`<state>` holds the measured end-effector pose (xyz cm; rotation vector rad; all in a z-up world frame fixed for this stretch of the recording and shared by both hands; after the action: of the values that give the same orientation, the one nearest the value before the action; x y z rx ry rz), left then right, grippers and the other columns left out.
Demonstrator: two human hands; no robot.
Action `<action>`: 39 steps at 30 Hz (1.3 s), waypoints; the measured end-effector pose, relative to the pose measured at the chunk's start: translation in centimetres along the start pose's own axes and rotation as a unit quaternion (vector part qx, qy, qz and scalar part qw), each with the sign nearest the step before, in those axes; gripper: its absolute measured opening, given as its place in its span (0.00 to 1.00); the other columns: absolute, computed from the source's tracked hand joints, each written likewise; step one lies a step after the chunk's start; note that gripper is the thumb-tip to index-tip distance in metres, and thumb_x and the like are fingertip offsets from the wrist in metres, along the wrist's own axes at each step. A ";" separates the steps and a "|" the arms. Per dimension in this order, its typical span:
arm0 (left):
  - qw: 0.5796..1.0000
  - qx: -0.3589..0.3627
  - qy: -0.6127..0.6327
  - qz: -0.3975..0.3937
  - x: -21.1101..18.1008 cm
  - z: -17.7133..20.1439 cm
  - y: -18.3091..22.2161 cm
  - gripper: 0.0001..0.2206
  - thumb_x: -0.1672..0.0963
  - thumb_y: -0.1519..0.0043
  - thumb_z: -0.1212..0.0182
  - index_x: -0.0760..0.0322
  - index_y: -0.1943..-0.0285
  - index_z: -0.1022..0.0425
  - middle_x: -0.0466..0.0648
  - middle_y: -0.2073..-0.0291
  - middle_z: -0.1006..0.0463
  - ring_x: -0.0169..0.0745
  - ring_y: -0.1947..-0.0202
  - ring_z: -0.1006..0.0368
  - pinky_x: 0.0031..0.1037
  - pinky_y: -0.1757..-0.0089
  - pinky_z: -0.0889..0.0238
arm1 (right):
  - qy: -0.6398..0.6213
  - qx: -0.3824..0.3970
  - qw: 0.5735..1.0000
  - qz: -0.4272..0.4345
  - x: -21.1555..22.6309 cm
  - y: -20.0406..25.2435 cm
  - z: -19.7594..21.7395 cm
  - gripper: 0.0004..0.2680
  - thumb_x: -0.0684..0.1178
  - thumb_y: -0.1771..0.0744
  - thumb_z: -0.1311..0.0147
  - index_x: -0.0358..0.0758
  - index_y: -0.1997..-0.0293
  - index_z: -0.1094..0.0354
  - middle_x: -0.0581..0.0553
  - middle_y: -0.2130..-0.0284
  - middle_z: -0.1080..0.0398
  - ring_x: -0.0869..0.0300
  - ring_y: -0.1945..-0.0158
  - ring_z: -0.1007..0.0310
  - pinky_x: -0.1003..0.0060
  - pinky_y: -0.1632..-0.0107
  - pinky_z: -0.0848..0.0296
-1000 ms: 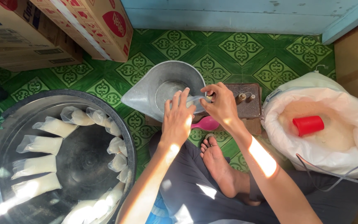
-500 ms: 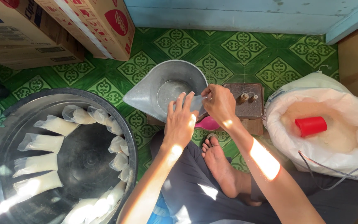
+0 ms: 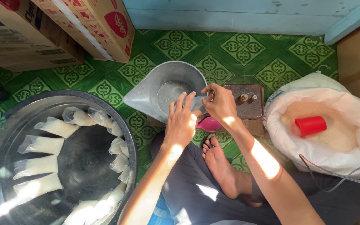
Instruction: Manually scooping white powder from a large sack into small plastic bags using a red scoop and a metal funnel.
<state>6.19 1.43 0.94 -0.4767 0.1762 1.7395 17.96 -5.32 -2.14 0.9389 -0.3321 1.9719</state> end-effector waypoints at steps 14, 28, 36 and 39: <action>1.000 -0.011 0.023 0.005 0.2 1.0 0.7 0.08 0.55 0.45 0.36 0.58 0.59 0.20 0.51 0.37 0.39 0.62 0.33 0.47 0.51 0.41 0.50 | -0.047 -0.007 0.999 0.025 -0.4 -0.1 0.6 0.09 0.38 0.42 0.43 0.40 0.61 0.26 0.50 0.79 0.34 0.60 0.75 0.33 0.63 0.69 0.32; 0.892 -0.437 0.110 -0.042 -6.7 2.3 9.1 0.07 0.56 0.45 0.37 0.53 0.58 0.23 0.49 0.50 0.29 0.55 0.47 0.30 0.44 0.48 0.34 | -0.216 -0.112 0.970 -0.014 -6.6 3.9 5.9 0.12 0.50 0.39 0.33 0.41 0.56 0.26 0.44 0.67 0.27 0.61 0.64 0.25 0.70 0.60 0.27; 0.992 -0.127 -0.011 0.018 -9.6 -23.7 11.3 0.23 0.52 0.47 0.36 0.58 0.41 0.28 0.42 0.43 0.28 0.40 0.46 0.32 0.33 0.45 0.44 | -0.262 -0.240 0.934 -0.025 -18.5 7.7 12.4 0.08 0.34 0.39 0.43 0.33 0.58 0.27 0.48 0.69 0.25 0.67 0.69 0.28 0.77 0.65 0.31; 0.994 -0.101 -0.025 0.043 -9.7 -24.1 11.2 0.08 0.52 0.48 0.45 0.53 0.67 0.22 0.45 0.40 0.32 0.56 0.46 0.39 0.46 0.44 0.53 | -0.264 -0.269 0.924 -0.064 -24.8 8.8 15.2 0.08 0.34 0.38 0.42 0.33 0.57 0.28 0.48 0.67 0.26 0.67 0.67 0.28 0.77 0.63 0.30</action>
<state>2.11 -18.83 -18.46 -0.5790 -0.0161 1.8609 25.73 -33.92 -8.73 1.0703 -1.0336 1.3624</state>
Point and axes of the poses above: each hand's wrist, its own y-axis away from the middle knuckle, its own z-axis out of the back of the hand, x = y × z, the point moved 9 cm from there along -y, towards the middle knuckle
